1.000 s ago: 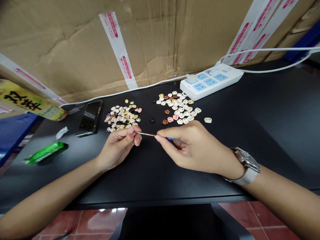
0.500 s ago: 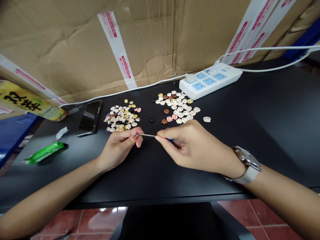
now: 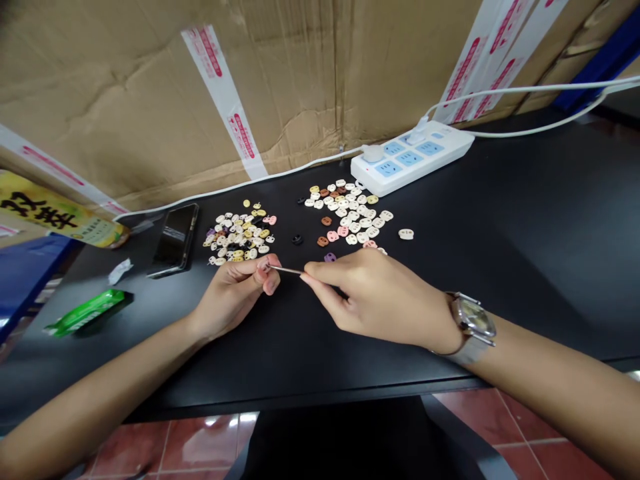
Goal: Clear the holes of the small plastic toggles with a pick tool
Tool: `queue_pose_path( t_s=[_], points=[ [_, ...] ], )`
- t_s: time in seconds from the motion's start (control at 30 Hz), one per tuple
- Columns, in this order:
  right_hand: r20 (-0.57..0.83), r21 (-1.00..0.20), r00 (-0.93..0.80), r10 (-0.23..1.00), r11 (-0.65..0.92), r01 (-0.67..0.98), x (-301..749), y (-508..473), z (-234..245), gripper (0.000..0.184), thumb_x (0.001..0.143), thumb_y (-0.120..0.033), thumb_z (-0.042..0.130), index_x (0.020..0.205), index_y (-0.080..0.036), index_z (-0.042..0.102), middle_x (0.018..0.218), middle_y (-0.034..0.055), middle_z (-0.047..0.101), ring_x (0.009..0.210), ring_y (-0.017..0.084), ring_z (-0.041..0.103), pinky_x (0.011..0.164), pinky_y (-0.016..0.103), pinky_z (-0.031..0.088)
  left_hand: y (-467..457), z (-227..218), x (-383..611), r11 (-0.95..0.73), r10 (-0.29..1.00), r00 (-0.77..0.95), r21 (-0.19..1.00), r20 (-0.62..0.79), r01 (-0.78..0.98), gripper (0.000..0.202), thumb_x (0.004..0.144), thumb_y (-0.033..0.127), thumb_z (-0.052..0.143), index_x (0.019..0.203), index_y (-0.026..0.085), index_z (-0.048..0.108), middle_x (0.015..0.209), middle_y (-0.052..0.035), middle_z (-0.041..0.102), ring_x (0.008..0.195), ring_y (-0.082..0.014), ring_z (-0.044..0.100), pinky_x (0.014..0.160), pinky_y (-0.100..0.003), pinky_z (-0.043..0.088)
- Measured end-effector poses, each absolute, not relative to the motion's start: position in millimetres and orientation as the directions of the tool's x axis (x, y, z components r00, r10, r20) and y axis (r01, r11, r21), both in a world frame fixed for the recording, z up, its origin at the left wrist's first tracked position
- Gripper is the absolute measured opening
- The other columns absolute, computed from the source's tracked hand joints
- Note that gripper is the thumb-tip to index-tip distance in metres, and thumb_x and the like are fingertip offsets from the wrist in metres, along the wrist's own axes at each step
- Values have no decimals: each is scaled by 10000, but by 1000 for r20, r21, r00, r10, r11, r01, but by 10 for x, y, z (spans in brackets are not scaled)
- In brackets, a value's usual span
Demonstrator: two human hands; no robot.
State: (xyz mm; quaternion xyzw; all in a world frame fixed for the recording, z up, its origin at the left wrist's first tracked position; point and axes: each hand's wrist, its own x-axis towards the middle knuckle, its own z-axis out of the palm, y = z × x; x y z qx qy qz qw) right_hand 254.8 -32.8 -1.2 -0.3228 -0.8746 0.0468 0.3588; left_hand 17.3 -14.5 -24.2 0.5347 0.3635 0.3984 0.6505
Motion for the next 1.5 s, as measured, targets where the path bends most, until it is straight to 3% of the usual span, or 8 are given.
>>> queue_pose_path(
  t_s=[0.17, 0.4, 0.63, 0.97, 1.17, 1.33, 1.4, 1.5],
  points=[
    [607, 66, -680, 410, 827, 558, 2528, -340, -93, 191, 932, -94, 516, 992, -70, 696, 530, -4, 590, 419, 125, 510, 443, 292, 364, -128, -251, 166, 148, 909, 414, 969, -56, -196, 184, 875, 317, 706, 823, 143, 736, 634, 4, 535, 653, -114, 432, 713, -297, 337],
    [425, -570, -453, 784, 620, 539, 2420, -379, -33, 292, 973, -217, 506, 743, -156, 675, 488, -55, 498, 392, 63, 417, 393, 216, 292, -131, -237, 188, 120, 927, 374, 974, -40, -193, 222, 852, 343, 729, 774, 135, 737, 634, -4, 536, 659, -121, 430, 712, -303, 336],
    [628, -260, -480, 613, 746, 613, 2325, -521, -76, 208, 926, -88, 493, 925, -79, 701, 571, 14, 631, 447, 128, 577, 453, 266, 372, -116, -233, 200, 124, 943, 332, 964, -39, -237, 182, 833, 323, 751, 877, 146, 757, 638, 7, 543, 657, -113, 440, 713, -294, 356],
    [323, -803, -290, 901, 423, 420, 2267, -466, -31, 280, 950, -232, 533, 711, -152, 654, 514, -55, 411, 418, 57, 345, 378, 206, 251, -146, -263, 209, 51, 967, 256, 985, -8, -164, 215, 848, 375, 727, 866, 165, 770, 638, 4, 556, 689, -133, 450, 807, -319, 358],
    [607, -415, -419, 675, 720, 557, 2309, -457, -60, 195, 923, -128, 536, 816, -116, 699, 486, -60, 452, 389, 72, 410, 429, 248, 319, -144, -248, 208, 51, 963, 269, 987, -8, -152, 235, 848, 388, 722, 774, 167, 747, 634, 0, 539, 692, -140, 427, 788, -318, 345],
    [601, 31, -643, 474, 791, 611, 2401, -419, -87, 252, 910, -62, 480, 1014, -18, 706, 527, 6, 563, 412, 141, 492, 411, 307, 314, -140, -252, 201, 48, 956, 294, 987, -2, -152, 304, 851, 364, 721, 631, 162, 666, 646, 3, 526, 674, -127, 404, 774, -311, 340],
    [585, -63, -630, 510, 804, 592, 2446, -363, -64, 235, 922, -93, 494, 972, -59, 721, 518, -7, 544, 409, 123, 455, 421, 292, 317, -146, -262, 194, 36, 952, 306, 990, 9, -139, 285, 857, 357, 715, 653, 162, 675, 642, 3, 523, 684, -130, 409, 780, -310, 340],
    [442, -538, -520, 731, 680, 499, 2476, -268, -10, 247, 943, -208, 533, 798, -142, 722, 489, -47, 452, 405, 74, 359, 416, 237, 303, -153, -267, 185, 11, 943, 331, 995, 22, -99, 299, 888, 360, 678, 668, 158, 685, 636, -9, 520, 733, -148, 431, 797, -310, 340]
  ],
)
